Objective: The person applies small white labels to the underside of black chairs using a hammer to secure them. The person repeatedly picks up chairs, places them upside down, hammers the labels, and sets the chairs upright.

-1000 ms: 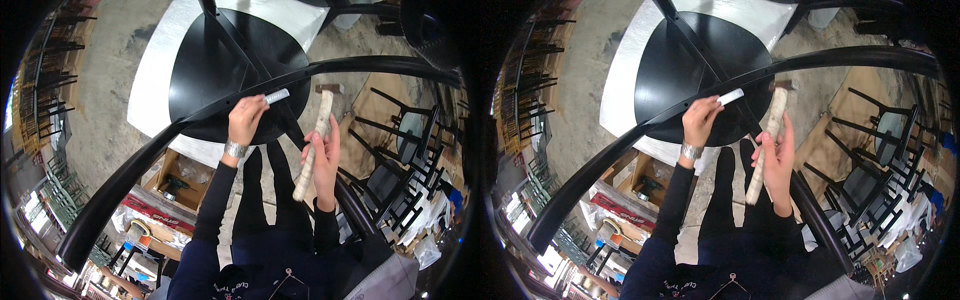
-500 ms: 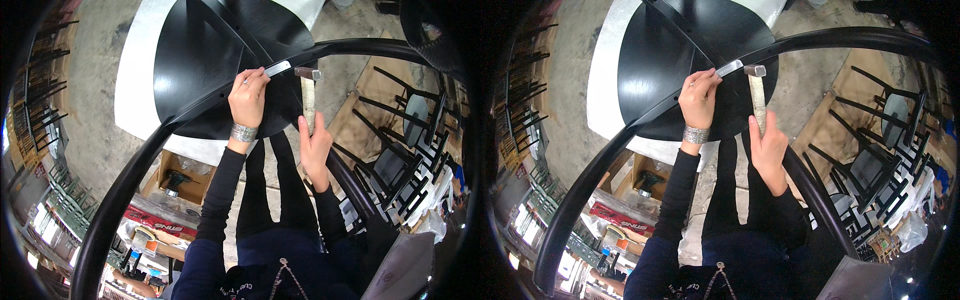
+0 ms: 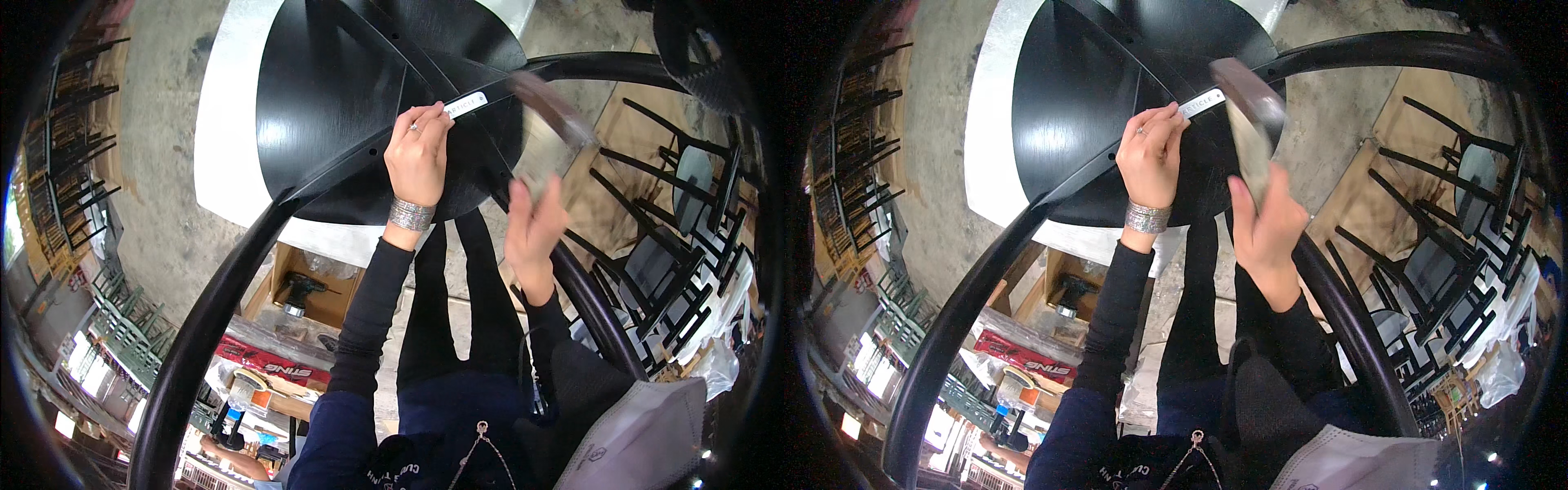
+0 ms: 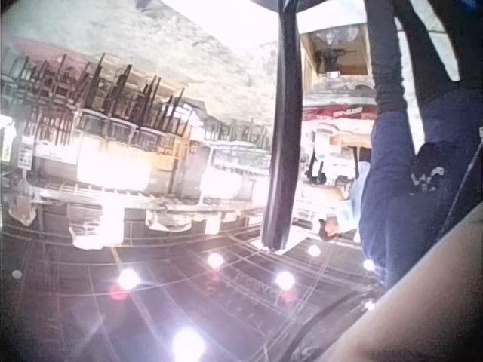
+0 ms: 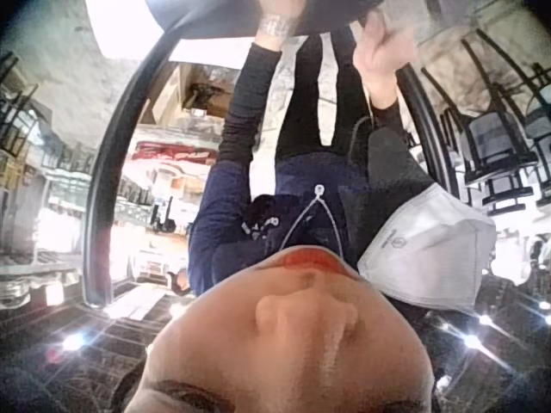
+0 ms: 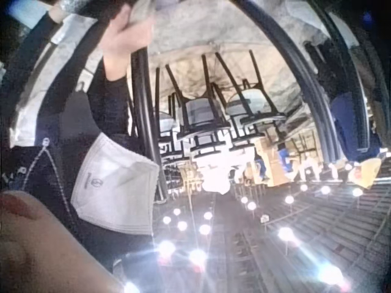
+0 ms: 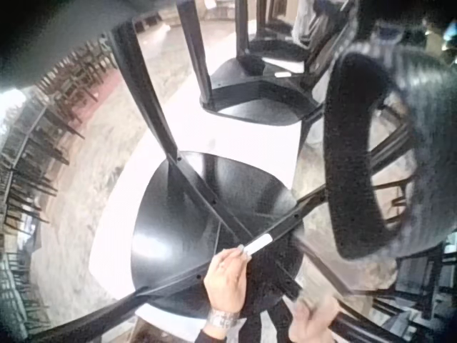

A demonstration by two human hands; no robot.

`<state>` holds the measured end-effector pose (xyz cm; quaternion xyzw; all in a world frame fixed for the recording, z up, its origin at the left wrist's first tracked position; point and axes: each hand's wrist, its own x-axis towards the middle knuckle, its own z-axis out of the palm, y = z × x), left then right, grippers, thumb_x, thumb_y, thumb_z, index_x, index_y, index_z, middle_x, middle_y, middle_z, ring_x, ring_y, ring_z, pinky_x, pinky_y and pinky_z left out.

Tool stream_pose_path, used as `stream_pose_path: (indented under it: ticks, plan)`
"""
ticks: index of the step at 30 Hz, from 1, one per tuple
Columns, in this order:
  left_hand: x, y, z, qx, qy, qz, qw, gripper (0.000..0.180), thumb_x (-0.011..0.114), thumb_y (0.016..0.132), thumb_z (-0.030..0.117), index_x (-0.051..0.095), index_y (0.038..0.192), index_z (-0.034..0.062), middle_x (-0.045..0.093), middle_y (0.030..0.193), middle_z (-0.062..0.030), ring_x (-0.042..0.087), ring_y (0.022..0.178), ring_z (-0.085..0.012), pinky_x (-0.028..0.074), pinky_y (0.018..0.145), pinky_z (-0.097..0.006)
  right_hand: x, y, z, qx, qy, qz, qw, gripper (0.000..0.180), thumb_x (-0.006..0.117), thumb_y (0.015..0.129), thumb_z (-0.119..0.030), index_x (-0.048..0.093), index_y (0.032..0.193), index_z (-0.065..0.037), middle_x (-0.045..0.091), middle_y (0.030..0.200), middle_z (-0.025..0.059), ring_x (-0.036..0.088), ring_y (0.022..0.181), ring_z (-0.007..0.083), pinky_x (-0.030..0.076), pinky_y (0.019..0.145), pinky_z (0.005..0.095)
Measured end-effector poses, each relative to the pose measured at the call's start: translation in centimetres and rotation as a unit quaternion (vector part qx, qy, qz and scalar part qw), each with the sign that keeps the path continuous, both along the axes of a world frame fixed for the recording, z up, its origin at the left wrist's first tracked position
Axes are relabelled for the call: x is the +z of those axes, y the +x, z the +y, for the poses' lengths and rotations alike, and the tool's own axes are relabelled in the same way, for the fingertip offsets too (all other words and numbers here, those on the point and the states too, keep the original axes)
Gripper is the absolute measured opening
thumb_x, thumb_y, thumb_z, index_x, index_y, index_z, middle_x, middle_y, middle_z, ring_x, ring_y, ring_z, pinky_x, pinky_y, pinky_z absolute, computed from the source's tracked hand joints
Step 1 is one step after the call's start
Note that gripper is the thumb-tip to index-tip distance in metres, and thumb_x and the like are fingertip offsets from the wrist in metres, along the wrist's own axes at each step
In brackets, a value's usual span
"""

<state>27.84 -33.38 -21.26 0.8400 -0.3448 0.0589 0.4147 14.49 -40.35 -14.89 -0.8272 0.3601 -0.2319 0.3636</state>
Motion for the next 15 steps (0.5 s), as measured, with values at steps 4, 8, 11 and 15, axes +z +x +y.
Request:
stream_pose_path:
  ticks: [4,8,11,15]
  plan:
    - [-0.1,-0.2,0.0,-0.012,-0.003,-0.003,1.000,0.013,0.072,0.070,0.003,0.067,0.082,0.0044,0.070,0.090,-0.0061,0.064,0.087,-0.0247,0.052,0.074,-0.034,-4.1,-1.1,0.1,0.007,-0.027,0.094,0.995,0.029,0.048,0.096,-0.026,0.047,0.093,0.003,0.053,0.060,0.0149,0.052,0.051,0.0299,0.041,0.050,0.0371]
    - [-0.3,0.0,0.2,-0.008,-0.005,-0.022,1.000,0.017,0.073,0.069,0.003,0.067,0.085,0.0049,0.069,0.088,-0.0061,0.063,0.087,-0.0246,0.051,0.075,-0.034,-1.2,-0.2,-0.4,-0.014,0.053,0.183,0.982,0.024,0.051,0.094,-0.027,0.049,0.100,-0.003,0.056,0.062,0.0226,0.057,0.061,0.0446,0.041,0.053,0.0498]
    - [-0.1,0.3,0.3,-0.002,0.001,-0.020,1.000,0.018,0.074,0.070,0.005,0.067,0.086,0.0049,0.069,0.084,-0.0062,0.063,0.085,-0.0241,0.051,0.073,-0.035,0.0,-0.1,0.1,0.000,0.050,0.102,0.994,0.021,0.053,0.093,-0.025,0.050,0.095,-0.005,0.056,0.062,0.0209,0.058,0.060,0.0417,0.040,0.051,0.0473]
    - [0.0,0.1,0.5,0.021,-0.012,0.064,0.998,0.027,0.075,0.070,0.005,0.059,0.092,0.0033,0.068,0.085,-0.0071,0.063,0.083,-0.0240,0.050,0.069,-0.035,-0.3,-0.2,0.1,0.071,0.070,0.186,0.978,0.023,0.056,0.091,-0.027,0.050,0.091,-0.005,0.056,0.060,0.0185,0.058,0.058,0.0393,0.041,0.049,0.0449]
